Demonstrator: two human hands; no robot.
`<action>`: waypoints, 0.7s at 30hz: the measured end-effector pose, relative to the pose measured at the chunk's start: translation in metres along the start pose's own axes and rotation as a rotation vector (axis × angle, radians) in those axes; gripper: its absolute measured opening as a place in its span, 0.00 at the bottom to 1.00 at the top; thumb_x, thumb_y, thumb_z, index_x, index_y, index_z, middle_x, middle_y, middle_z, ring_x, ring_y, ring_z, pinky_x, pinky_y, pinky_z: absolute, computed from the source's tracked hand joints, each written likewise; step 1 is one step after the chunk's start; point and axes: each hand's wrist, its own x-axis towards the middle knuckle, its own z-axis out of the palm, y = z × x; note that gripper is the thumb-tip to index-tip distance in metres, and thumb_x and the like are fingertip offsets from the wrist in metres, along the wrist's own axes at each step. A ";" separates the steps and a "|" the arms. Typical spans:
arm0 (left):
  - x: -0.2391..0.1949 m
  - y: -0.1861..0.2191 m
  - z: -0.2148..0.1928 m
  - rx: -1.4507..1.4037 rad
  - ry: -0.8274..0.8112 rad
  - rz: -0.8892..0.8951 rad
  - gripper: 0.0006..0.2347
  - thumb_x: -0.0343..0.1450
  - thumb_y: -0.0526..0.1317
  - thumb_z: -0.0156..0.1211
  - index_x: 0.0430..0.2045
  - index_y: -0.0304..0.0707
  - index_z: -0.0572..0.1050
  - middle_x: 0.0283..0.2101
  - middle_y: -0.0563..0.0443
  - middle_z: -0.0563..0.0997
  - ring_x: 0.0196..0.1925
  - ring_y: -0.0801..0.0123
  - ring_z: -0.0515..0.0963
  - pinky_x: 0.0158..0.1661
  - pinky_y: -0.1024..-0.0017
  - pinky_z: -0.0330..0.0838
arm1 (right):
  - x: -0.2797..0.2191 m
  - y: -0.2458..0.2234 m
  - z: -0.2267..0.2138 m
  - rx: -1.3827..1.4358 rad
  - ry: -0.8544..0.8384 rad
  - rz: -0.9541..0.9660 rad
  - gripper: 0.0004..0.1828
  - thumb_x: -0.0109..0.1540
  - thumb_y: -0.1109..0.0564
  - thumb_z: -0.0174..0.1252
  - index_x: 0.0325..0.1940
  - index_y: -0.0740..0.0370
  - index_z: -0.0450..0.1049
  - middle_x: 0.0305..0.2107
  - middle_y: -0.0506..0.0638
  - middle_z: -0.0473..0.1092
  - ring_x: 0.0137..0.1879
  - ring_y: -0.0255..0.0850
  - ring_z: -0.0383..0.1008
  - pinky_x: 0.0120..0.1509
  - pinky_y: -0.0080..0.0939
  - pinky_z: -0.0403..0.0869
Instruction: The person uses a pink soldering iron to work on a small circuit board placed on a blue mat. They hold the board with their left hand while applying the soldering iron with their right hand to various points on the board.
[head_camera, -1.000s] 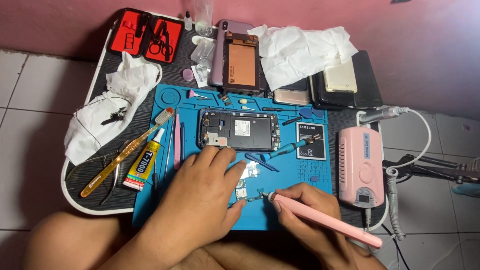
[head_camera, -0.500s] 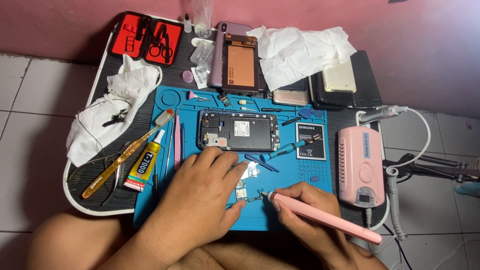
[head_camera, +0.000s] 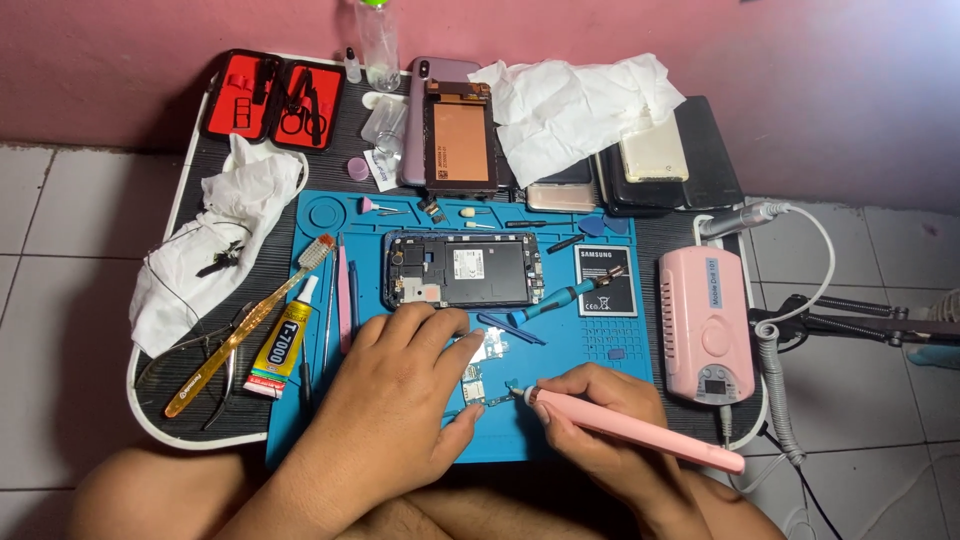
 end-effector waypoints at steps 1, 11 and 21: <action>0.000 0.000 -0.001 -0.004 0.002 -0.001 0.27 0.62 0.55 0.65 0.53 0.41 0.76 0.55 0.49 0.75 0.57 0.53 0.70 0.46 0.56 0.66 | 0.001 0.000 0.000 -0.003 -0.008 -0.047 0.05 0.55 0.51 0.68 0.31 0.52 0.84 0.29 0.41 0.85 0.29 0.28 0.80 0.32 0.28 0.74; 0.000 -0.002 0.000 -0.005 0.029 0.017 0.27 0.62 0.55 0.65 0.53 0.41 0.76 0.53 0.50 0.76 0.57 0.53 0.70 0.45 0.56 0.66 | 0.002 0.003 0.001 -0.032 -0.008 -0.044 0.06 0.54 0.49 0.68 0.32 0.49 0.84 0.30 0.39 0.86 0.30 0.27 0.81 0.34 0.28 0.74; 0.004 -0.004 -0.005 -0.062 0.024 0.029 0.28 0.60 0.53 0.68 0.52 0.39 0.76 0.52 0.47 0.75 0.55 0.49 0.70 0.47 0.54 0.65 | 0.007 -0.005 -0.014 -0.136 -0.227 0.196 0.06 0.53 0.49 0.66 0.30 0.46 0.86 0.26 0.35 0.86 0.33 0.26 0.84 0.36 0.32 0.78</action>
